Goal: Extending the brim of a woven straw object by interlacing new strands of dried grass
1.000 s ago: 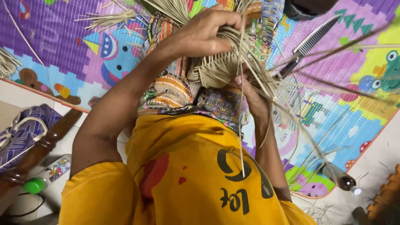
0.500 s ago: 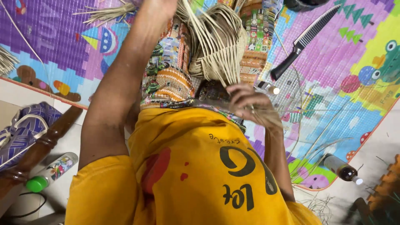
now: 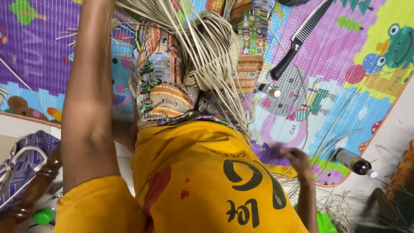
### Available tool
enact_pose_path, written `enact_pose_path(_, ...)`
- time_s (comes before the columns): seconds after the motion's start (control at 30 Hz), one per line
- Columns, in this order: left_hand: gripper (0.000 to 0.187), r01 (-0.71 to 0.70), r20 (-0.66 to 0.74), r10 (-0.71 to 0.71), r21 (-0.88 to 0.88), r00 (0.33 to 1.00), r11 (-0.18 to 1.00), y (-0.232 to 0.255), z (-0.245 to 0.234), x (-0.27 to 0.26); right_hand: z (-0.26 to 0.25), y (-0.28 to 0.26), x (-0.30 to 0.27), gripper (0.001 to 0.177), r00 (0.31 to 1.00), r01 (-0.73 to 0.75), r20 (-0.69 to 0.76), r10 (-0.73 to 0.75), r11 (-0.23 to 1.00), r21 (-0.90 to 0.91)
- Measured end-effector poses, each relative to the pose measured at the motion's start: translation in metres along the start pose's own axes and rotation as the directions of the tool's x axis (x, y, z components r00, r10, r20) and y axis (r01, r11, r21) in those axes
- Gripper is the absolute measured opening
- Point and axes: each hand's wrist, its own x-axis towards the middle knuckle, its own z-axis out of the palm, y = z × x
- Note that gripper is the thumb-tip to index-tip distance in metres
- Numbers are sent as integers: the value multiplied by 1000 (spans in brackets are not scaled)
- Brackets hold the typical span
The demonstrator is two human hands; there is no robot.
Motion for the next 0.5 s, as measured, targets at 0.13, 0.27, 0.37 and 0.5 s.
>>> enact_pose_path(0.13,49,-102,-8,103,80,995,992,8,34,-28,-24,-115,12,12,652,360,-550,-522,852,-381)
enact_pose_path(0.27,54,-171,-12,175,143,985,975,-10,117,-71,46,-272,5,9,510,759,-417,-752,622,-193)
enact_pose_path(0.37,73,-64,184,13,271,983,960,-21,155,-97,114,-344,19,14,547,837,-10,-837,548,-12)
enact_pose_path(0.5,50,-222,41,218,194,975,956,-26,142,-97,158,-378,38,8,364,930,104,-926,355,-94)
